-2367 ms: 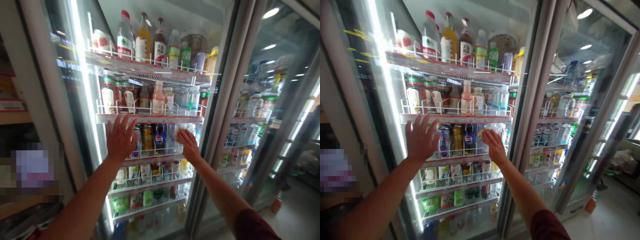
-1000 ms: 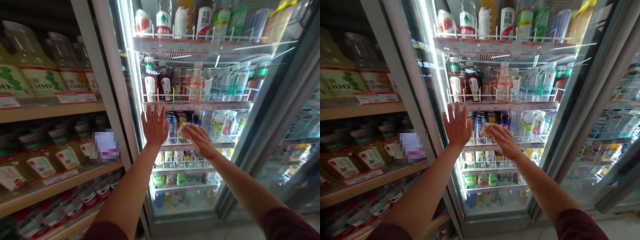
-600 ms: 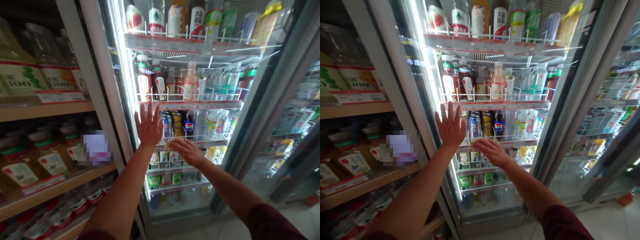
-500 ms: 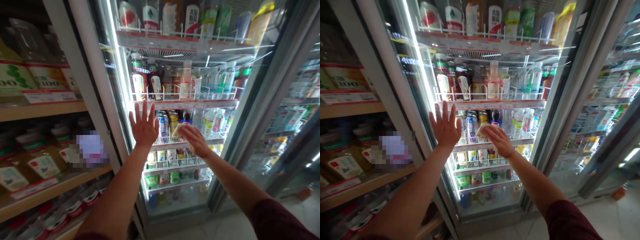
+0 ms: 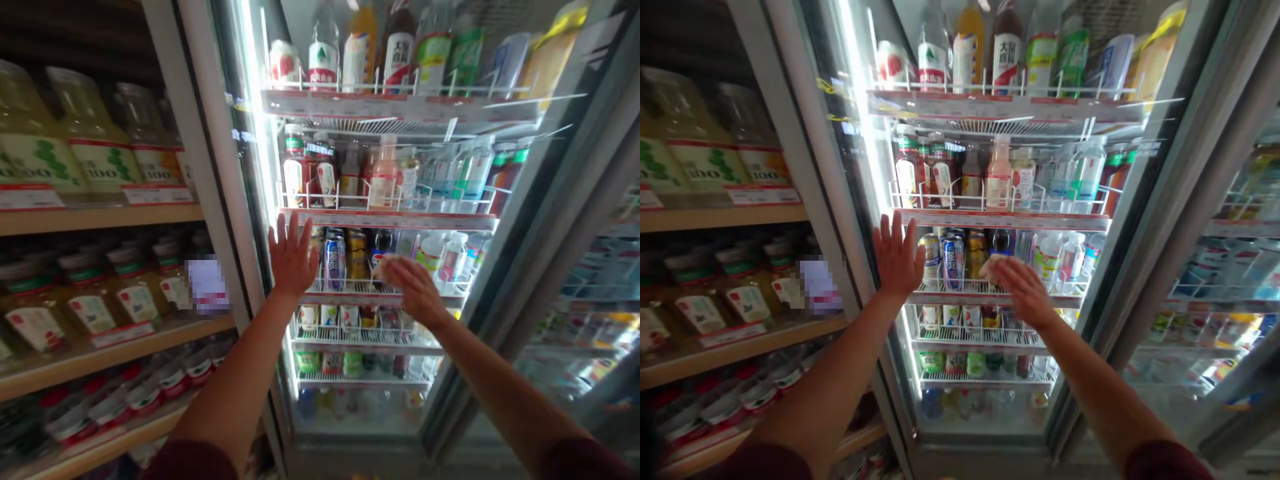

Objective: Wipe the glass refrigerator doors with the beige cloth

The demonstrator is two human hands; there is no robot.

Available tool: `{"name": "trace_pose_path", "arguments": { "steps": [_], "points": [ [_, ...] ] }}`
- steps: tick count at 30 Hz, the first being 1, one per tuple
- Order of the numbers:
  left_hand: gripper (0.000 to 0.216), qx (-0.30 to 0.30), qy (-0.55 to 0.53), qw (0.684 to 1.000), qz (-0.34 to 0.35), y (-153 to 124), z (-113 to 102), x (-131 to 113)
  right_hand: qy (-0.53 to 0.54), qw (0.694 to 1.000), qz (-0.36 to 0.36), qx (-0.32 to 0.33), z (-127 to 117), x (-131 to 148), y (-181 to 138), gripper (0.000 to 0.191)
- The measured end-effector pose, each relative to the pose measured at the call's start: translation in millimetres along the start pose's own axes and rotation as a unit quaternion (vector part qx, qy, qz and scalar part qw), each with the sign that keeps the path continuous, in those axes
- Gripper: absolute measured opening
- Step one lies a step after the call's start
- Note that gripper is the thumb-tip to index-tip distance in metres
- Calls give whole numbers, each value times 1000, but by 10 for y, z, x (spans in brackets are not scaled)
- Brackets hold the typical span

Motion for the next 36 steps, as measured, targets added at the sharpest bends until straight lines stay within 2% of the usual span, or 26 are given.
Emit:
{"name": "trace_pose_path", "arguments": {
  "steps": [2,3,5,7,8,10,12,14,16,18,19,21,24,26,28,29,31,33,36],
  "points": [
    [60,-12,10,1000,25,-104,-20,-41,-44,988,83,-119,-328,-476,156,69],
    [60,-14,15,999,35,-162,-16,-64,-61,978,110,-168,-443,-626,175,67],
    [60,-17,27,998,45,-267,6,-99,-76,966,125,-211,-503,-678,81,65],
    [61,-24,40,998,44,-338,31,-111,-61,977,98,-177,-358,-442,-153,67],
    [62,-29,44,998,43,-358,39,-112,-45,987,65,-136,-243,-261,-297,68],
    [61,-27,46,998,41,-376,60,-104,-14,999,-27,-15,-4,77,-584,67],
    [61,-16,47,998,40,-377,82,-92,4,996,-72,45,25,123,-762,67],
    [60,-12,52,998,41,-373,89,-92,-21,1000,-16,13,-175,-218,-747,67],
    [59,-17,51,998,39,-372,85,-99,-80,989,94,-86,-498,-712,-674,67],
    [57,-19,42,999,28,-375,85,-97,-125,964,164,-170,-726,-1005,-683,66],
    [57,-17,39,999,22,-378,90,-92,-136,955,179,-192,-765,-1037,-724,65],
    [56,-16,40,999,24,-383,96,-88,-136,960,166,-181,-694,-901,-856,66],
    [59,-24,44,998,40,-388,91,-83,-98,988,87,-81,-448,-563,-1050,69],
    [60,-23,45,998,43,-389,94,-70,-85,993,65,-44,-425,-569,-1046,71],
    [59,-18,46,998,36,-389,102,-56,-104,984,111,-94,-608,-839,-896,69],
    [59,-16,48,998,33,-388,104,-54,-119,972,150,-139,-733,-1012,-804,67],
    [58,-19,50,998,32,-388,99,-66,-141,952,198,-188,-876,-1237,-646,64],
    [57,-26,52,998,35,-390,89,-85,-147,948,198,-199,-858,-1181,-602,64],
    [56,-27,49,998,26,-398,88,-79,-121,972,125,-155,-595,-680,-774,67]
  ]
}}
Point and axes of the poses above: each hand's wrist, its own y-axis towards the middle knuckle, its own z-axis out of the palm, x = y × z, the point moved 7 cm from there along y, towards the middle knuckle, and after that the axes turned 6 degrees about -x, right-handed, at the moved point
